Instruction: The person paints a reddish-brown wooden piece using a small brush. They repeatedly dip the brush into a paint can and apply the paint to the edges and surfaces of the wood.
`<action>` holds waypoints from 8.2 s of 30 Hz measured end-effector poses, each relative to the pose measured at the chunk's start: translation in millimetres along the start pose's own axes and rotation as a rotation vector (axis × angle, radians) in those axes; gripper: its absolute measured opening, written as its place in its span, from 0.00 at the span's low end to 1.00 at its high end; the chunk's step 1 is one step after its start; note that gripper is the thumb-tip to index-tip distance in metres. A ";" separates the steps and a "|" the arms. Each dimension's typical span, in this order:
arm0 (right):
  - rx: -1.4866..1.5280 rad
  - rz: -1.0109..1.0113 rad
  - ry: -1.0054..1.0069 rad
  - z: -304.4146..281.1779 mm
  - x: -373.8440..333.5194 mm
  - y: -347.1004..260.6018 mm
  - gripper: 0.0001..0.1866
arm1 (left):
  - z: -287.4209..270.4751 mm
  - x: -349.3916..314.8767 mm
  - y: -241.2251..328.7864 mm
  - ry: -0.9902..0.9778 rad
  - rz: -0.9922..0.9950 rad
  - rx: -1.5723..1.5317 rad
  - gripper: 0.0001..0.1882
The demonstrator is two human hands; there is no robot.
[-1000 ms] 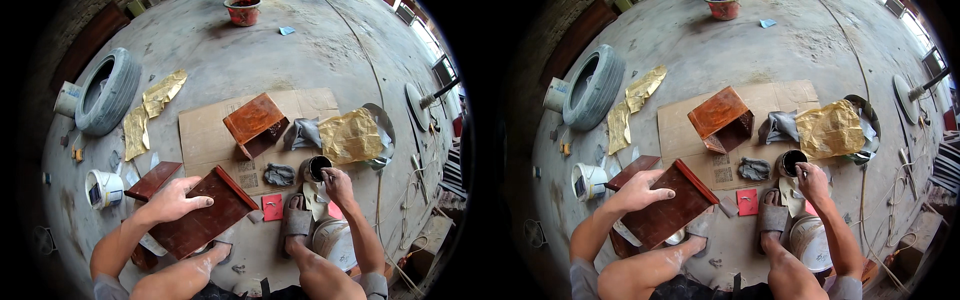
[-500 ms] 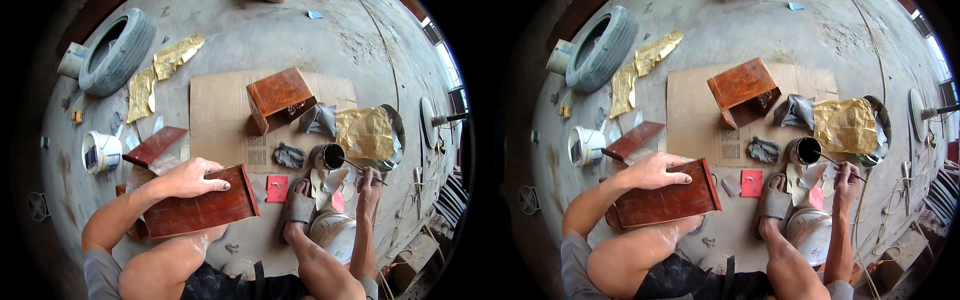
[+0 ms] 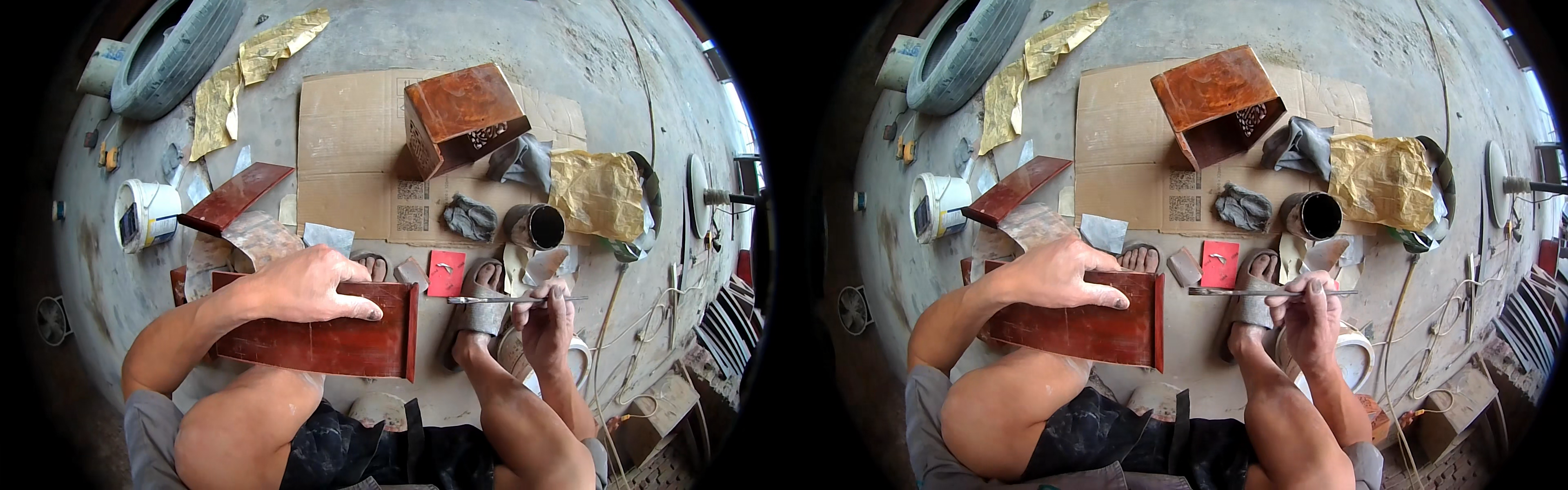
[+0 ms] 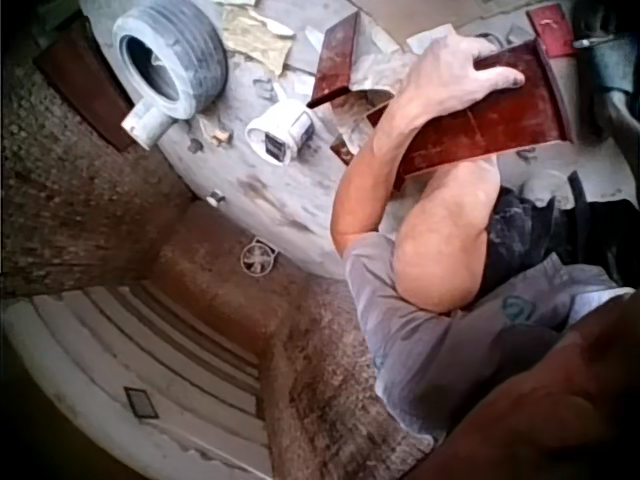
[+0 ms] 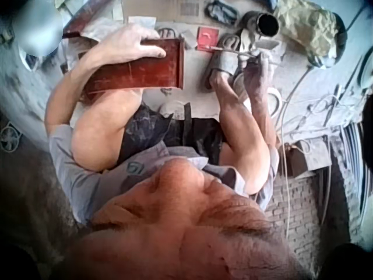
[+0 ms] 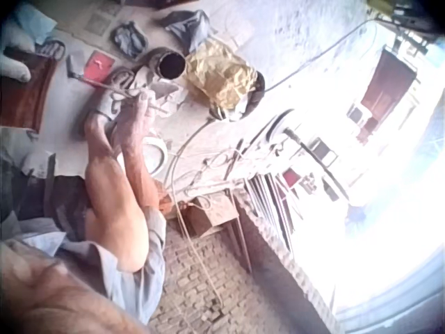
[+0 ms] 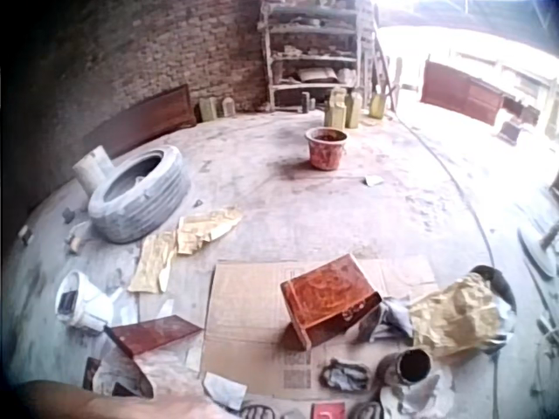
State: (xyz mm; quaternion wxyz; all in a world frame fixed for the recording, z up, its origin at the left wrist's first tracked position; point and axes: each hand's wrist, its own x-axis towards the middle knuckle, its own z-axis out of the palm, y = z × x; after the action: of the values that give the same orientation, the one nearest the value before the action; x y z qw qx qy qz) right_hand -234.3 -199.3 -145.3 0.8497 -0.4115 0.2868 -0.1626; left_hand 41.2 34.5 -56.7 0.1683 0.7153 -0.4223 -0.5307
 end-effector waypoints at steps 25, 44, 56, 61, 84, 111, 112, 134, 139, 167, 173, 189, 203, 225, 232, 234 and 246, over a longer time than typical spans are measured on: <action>-0.118 0.042 -0.156 24.4 -7.6 0.1 0.14 | 3.7 -4.1 -2.8 0.009 0.019 -0.007 0.27; -0.114 0.101 -0.207 23.4 -10.9 2.8 0.14 | 6.0 -4.8 -6.6 0.091 0.065 -0.033 0.21; -0.126 0.112 -0.248 21.7 -17.5 2.5 0.14 | 9.7 -3.2 -19.8 0.117 0.065 -0.041 0.25; -0.164 0.094 -0.284 17.7 -20.8 3.1 0.15 | 1.1 -5.0 -11.8 0.065 -0.025 -0.028 0.25; -0.269 0.118 -0.291 24.5 -18.1 -4.1 0.15 | 4.3 -5.6 -22.4 0.098 -0.019 -0.075 0.25; 0.036 0.138 -0.133 35.4 10.0 2.7 0.13 | 4.1 -7.2 -16.9 0.037 0.071 -0.151 0.23; 0.039 0.131 -0.165 34.3 10.3 4.4 0.13 | 2.9 -7.1 -16.1 0.030 0.071 -0.163 0.23; -0.050 -0.001 -0.318 24.9 -17.0 -16.0 0.14 | -11.3 -5.5 -50.3 0.106 -0.121 -0.178 0.26; -0.380 -0.341 -0.277 27.0 -18.4 -18.6 0.15 | -13.5 -11.7 -67.5 0.075 -0.408 -0.750 0.23; -0.372 -0.021 -0.179 23.5 -4.3 28.6 0.12 | 43.7 -41.6 -92.1 0.016 -0.734 -1.320 0.18; -0.376 0.022 -0.170 26.4 1.1 36.0 0.13 | 46.1 -37.9 -87.7 -0.003 -0.798 -1.271 0.18; -0.433 0.072 -0.222 31.9 -0.3 41.3 0.13 | 45.1 -38.6 -84.9 -0.014 -0.797 -1.295 0.18; -0.377 0.045 -0.217 27.9 -0.7 43.9 0.13 | 44.6 -37.3 -88.2 -0.009 -0.803 -1.252 0.17; -0.482 0.057 -0.265 26.3 -2.5 40.4 0.13 | 44.8 -36.2 -86.3 0.011 -0.809 -1.294 0.17; -0.484 0.061 -0.291 27.1 -2.7 40.3 0.13 | 47.9 -36.9 -89.8 0.015 -0.810 -1.286 0.18; -0.470 0.063 -0.293 28.0 -2.2 40.6 0.13 | 49.0 -35.6 -90.1 0.004 -0.812 -1.284 0.18; -0.468 0.071 -0.223 24.5 -3.5 41.3 0.13 | 51.4 -36.5 -94.9 -0.009 -0.799 -1.351 0.17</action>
State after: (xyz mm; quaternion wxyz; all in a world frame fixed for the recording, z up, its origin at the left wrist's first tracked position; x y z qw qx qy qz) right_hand -220.2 -157.6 -164.6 0.7628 -0.6020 0.2356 -0.0154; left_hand 32.4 129.4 -119.1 0.3614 0.5535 0.2804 -0.6959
